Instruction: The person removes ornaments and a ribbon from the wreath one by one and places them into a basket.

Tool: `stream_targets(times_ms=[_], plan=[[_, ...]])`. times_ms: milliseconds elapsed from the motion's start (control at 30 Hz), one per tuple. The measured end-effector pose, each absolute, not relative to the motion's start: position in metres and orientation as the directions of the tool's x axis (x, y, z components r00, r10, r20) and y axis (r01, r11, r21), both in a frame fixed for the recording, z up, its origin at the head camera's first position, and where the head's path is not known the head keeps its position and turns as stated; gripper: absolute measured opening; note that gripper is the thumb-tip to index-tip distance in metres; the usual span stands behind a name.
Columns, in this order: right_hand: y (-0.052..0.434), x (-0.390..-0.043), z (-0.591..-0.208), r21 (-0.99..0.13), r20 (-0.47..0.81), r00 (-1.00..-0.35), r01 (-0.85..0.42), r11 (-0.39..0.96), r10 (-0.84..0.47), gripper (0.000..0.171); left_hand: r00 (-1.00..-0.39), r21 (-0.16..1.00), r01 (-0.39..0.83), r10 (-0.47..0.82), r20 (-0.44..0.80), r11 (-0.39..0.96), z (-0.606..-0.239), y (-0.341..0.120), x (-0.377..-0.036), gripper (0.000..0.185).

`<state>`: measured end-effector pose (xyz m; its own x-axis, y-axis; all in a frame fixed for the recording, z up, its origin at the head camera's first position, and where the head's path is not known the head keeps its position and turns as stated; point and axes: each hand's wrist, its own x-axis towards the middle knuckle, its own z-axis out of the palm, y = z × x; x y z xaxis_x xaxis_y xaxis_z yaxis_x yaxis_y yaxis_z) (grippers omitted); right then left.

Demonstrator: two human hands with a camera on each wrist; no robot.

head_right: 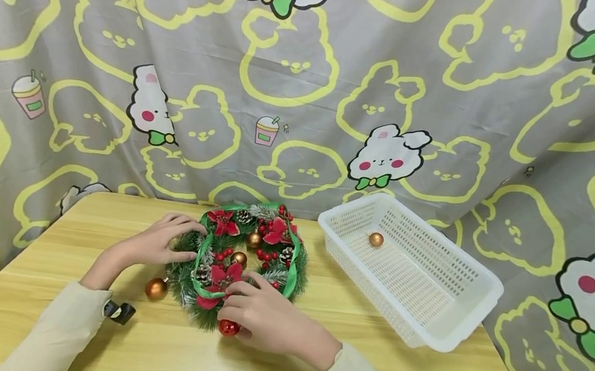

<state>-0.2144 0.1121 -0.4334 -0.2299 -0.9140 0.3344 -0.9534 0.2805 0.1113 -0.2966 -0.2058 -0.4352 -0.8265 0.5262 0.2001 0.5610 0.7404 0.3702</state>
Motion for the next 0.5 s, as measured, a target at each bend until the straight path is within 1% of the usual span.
stream_targets(times_ms=[167, 300, 400, 500], plan=[[0.118, -0.218, -0.427, 0.050, 0.363, -0.248, -0.957, 0.285, -0.898, 0.029, -0.829, 0.372, 0.558, 0.525, 0.194, 0.742, -0.435, -0.204, -0.296, 0.045], [0.121, -0.221, -0.423, 0.013, 0.409, -0.234, -0.965, 0.262, -0.882, 0.030, -0.827, 0.376, 0.560, 0.524, 0.201, 0.739, -0.434, -0.204, -0.297, 0.046], [0.122, -0.223, -0.420, 0.029, 0.436, -0.218, -0.966, 0.256, -0.873, 0.032, -0.822, 0.367, 0.569, 0.528, 0.215, 0.736, -0.434, -0.204, -0.296, 0.046], [0.124, -0.224, -0.418, 0.027, 0.438, -0.230, -0.963, 0.269, -0.869, 0.036, -0.816, 0.356, 0.577, 0.534, 0.220, 0.735, -0.435, -0.205, -0.295, 0.046]])
